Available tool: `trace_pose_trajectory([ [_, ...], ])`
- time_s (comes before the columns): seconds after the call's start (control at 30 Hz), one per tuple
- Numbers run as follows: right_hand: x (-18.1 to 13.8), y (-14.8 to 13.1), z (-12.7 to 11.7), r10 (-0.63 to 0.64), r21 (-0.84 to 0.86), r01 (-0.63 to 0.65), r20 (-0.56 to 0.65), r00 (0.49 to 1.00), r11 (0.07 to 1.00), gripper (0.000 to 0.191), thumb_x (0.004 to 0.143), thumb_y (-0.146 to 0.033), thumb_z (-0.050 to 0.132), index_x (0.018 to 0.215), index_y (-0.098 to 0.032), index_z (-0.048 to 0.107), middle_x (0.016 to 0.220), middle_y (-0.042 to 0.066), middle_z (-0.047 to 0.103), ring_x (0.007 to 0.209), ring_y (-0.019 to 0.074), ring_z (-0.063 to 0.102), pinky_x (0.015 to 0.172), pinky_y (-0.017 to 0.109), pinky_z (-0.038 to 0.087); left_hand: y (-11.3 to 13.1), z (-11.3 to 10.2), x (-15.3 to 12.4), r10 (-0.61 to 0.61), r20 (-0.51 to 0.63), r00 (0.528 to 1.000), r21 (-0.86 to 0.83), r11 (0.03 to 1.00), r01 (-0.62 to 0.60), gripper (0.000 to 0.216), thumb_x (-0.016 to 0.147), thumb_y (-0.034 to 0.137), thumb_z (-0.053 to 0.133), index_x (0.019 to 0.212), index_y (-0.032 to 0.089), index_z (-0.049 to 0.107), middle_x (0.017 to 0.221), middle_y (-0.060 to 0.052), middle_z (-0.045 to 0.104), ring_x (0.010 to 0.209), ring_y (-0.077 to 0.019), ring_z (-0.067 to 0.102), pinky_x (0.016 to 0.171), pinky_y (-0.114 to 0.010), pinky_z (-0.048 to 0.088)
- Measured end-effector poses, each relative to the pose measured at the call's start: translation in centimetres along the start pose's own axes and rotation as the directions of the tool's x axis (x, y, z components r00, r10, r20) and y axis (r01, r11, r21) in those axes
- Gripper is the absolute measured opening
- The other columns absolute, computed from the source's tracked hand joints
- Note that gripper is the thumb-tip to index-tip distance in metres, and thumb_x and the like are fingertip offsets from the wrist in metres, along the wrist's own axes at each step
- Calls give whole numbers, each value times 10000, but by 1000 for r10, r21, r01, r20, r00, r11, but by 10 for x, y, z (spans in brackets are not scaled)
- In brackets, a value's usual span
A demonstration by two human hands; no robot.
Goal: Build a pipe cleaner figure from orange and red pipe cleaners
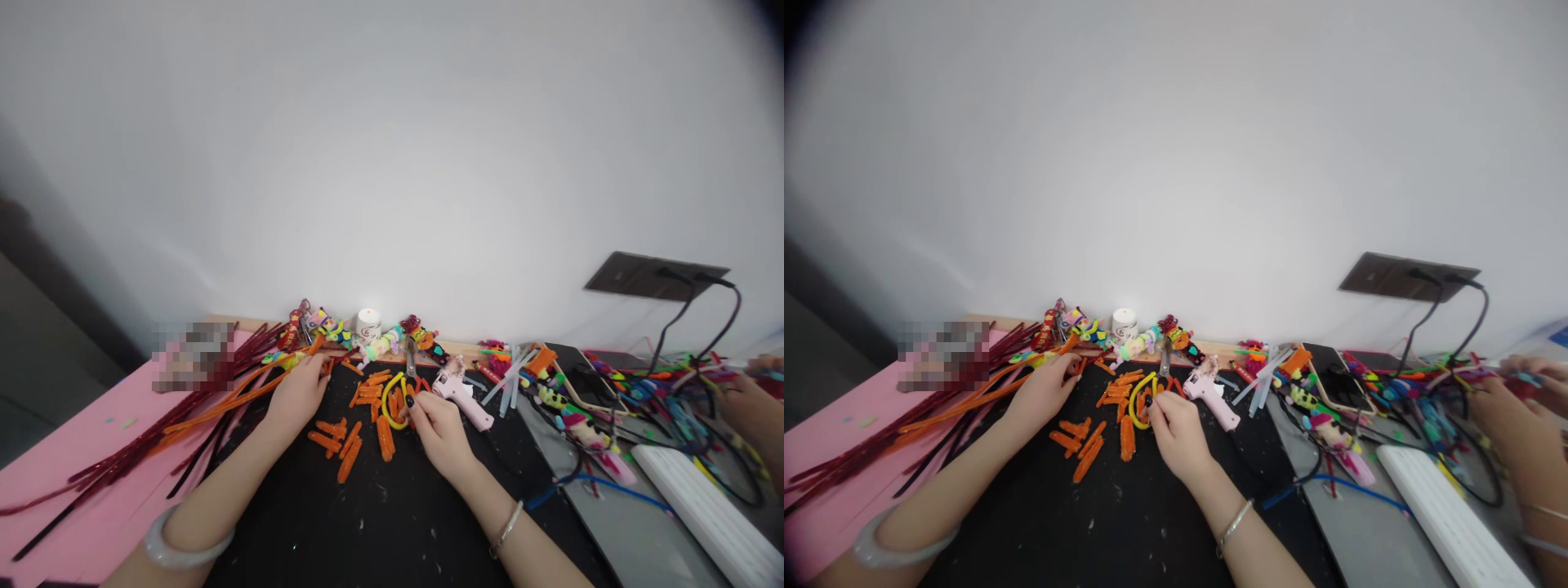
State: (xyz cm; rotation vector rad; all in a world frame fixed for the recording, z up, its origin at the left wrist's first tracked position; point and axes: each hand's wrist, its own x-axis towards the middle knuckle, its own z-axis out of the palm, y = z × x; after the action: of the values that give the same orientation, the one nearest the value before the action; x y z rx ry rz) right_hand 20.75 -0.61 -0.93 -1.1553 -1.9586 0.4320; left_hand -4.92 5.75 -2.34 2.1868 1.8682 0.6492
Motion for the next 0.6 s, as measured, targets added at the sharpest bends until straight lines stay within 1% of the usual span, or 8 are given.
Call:
trace_pose_trajectory([
  [0.13,0,0,0,2,5,-2,-1,1000,1000,365,968,-182,402,641,-182,564,621,32,590,592,163,568,576,261,395,1,-1,-1,-3,23,1000,-22,1000,4,245,867,164,448,1055,179,605,896,-88,686,888,-279,662,749,-350,484],
  [0.2,0,0,0,5,5,-5,2,1000,1000,363,968,-184,403,644,-182,566,624,33,593,594,165,572,576,262,398,3,-2,-2,-1,14,1000,-28,1000,1,240,875,186,453,1054,185,613,905,-87,686,881,-274,663,751,-346,490],
  [0.33,1,-1,0,9,9,-9,6,1000,1000,369,966,-178,402,630,-180,553,621,37,596,588,163,571,575,259,400,6,-3,-4,20,-44,999,-12,1000,-20,295,876,244,497,1147,200,603,1099,-124,653,981,-296,647,806,-370,493],
  [0.4,1,-1,0,11,8,-11,10,1000,1000,368,967,-178,402,635,-178,560,632,42,606,592,160,572,578,257,401,6,-2,-4,27,-30,999,-11,1000,-27,248,876,247,493,1076,193,628,1121,-131,636,985,-299,643,815,-375,490],
  [0.5,1,0,0,11,-2,-11,10,1000,1000,363,964,-173,405,640,-176,570,625,35,601,585,154,564,575,251,394,6,-1,-3,37,24,999,-25,999,-37,157,868,232,484,909,186,629,1032,-112,641,889,-271,649,785,-361,485],
  [0.6,0,0,0,15,-7,-15,6,1000,1000,368,959,-171,403,630,-176,569,612,31,590,578,151,557,568,247,385,7,-2,-4,45,43,998,-48,998,-43,114,848,194,482,863,194,595,963,-84,653,840,-251,641,730,-341,470],
])
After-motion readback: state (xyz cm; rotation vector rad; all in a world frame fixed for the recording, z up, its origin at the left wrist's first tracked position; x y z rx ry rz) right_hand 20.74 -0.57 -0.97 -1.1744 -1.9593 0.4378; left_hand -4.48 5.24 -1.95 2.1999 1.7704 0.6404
